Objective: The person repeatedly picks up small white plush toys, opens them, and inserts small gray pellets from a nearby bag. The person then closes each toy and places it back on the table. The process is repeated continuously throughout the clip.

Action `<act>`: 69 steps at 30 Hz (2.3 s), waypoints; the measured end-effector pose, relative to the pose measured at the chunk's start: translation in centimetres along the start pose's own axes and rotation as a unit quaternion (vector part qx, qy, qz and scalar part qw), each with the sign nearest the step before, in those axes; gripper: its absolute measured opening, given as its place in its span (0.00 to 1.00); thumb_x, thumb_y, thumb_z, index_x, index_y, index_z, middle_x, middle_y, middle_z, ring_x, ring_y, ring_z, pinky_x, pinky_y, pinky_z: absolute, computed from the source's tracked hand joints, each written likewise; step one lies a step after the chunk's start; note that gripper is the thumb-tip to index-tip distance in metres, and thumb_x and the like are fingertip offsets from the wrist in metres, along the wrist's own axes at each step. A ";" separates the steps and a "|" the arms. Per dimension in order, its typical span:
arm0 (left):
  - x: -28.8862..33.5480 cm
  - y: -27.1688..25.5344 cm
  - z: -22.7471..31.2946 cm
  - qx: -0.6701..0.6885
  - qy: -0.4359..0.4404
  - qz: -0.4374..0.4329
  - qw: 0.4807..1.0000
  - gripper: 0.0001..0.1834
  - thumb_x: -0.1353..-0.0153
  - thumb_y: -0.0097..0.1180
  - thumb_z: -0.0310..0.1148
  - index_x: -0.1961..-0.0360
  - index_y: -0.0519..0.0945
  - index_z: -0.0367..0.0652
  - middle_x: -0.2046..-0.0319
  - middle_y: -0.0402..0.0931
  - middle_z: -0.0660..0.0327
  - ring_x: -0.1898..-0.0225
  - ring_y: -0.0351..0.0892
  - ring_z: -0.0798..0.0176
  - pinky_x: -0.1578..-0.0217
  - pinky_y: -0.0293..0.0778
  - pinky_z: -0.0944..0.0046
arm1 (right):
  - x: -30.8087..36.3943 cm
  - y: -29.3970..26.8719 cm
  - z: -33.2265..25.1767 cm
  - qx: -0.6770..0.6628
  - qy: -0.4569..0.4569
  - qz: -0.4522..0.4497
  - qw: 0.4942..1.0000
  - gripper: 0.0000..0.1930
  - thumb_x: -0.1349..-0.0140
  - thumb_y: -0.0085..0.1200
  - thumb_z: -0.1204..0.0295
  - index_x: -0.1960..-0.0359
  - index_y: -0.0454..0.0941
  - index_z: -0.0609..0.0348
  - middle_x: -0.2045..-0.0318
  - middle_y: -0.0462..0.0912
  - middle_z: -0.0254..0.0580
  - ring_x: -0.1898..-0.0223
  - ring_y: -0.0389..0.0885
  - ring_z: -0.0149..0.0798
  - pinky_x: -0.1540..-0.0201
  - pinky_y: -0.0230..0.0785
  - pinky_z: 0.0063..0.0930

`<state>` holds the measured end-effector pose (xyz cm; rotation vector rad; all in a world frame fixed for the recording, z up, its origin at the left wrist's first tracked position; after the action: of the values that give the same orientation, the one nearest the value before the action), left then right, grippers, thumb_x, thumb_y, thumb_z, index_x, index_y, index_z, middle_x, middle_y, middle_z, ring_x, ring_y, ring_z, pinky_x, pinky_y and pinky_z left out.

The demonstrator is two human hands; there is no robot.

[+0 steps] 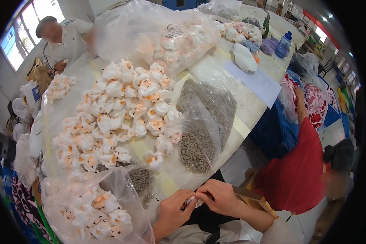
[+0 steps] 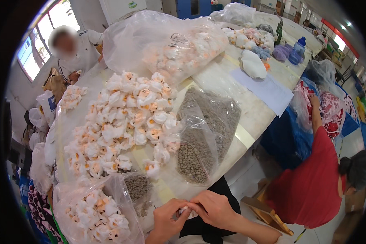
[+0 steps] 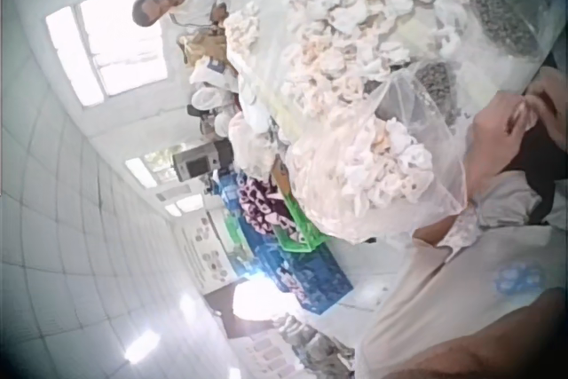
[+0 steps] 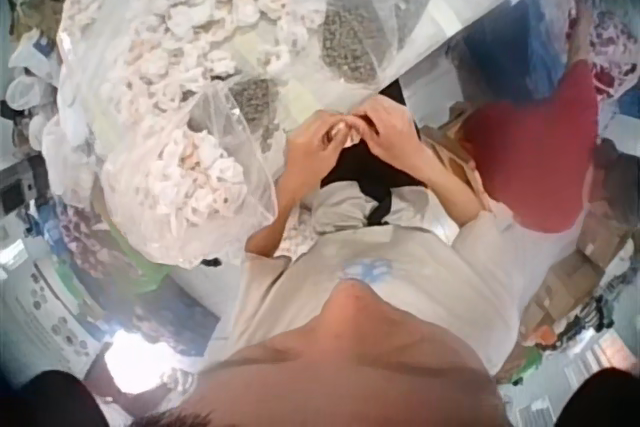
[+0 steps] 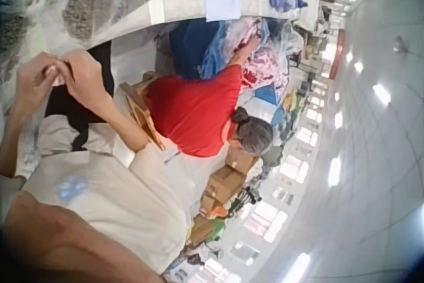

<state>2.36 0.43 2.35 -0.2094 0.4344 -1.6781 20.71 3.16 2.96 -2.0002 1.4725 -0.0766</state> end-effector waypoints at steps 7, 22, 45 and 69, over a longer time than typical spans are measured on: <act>-0.9 -0.3 -0.9 0.004 0.012 0.020 1.000 0.07 0.39 0.67 0.22 0.60 0.86 0.35 0.64 0.86 0.53 0.73 0.83 0.64 0.72 0.76 0.69 | -1.6 0.4 1.2 0.008 -0.024 -0.011 1.000 0.07 0.38 0.67 0.72 0.65 0.81 0.58 0.73 0.80 0.40 0.72 0.81 0.46 0.70 0.73 0.37; -0.5 -1.3 -2.6 0.066 -0.033 0.078 0.994 0.06 0.36 0.65 0.27 0.62 0.84 0.35 0.66 0.85 0.55 0.71 0.83 0.62 0.69 0.76 0.66 | -7.6 -0.5 4.6 0.336 -0.094 0.026 0.937 0.08 0.47 0.68 0.70 0.65 0.83 0.51 0.66 0.79 0.31 0.58 0.76 0.40 0.53 0.66 0.36; -0.6 -1.7 -1.5 0.054 -0.044 0.061 0.996 0.06 0.38 0.65 0.26 0.61 0.84 0.36 0.65 0.85 0.55 0.71 0.82 0.63 0.69 0.74 0.66 | -3.6 0.7 1.7 -0.435 0.275 -0.167 0.841 0.08 0.26 0.59 0.71 0.53 0.82 0.62 0.65 0.82 0.30 0.65 0.76 0.21 0.60 0.70 0.18; -0.8 -1.1 -2.3 0.010 -0.001 0.029 1.000 0.04 0.37 0.63 0.24 0.61 0.83 0.36 0.67 0.83 0.55 0.77 0.78 0.63 0.75 0.71 0.66 | -3.7 0.7 1.7 -0.071 -0.036 -0.132 0.988 0.09 0.41 0.63 0.82 0.60 0.79 0.59 0.62 0.81 0.41 0.59 0.81 0.49 0.59 0.76 0.38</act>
<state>0.62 1.69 0.79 -0.1822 0.4171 -1.6257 19.44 7.10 2.41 -2.2809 1.1900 -0.0120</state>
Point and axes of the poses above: each hand's wrist, its own x-axis away from the middle knuckle, its own y-axis out of the palm, z = x × y, the point moved 1 cm from there along -x, towards the middle knuckle
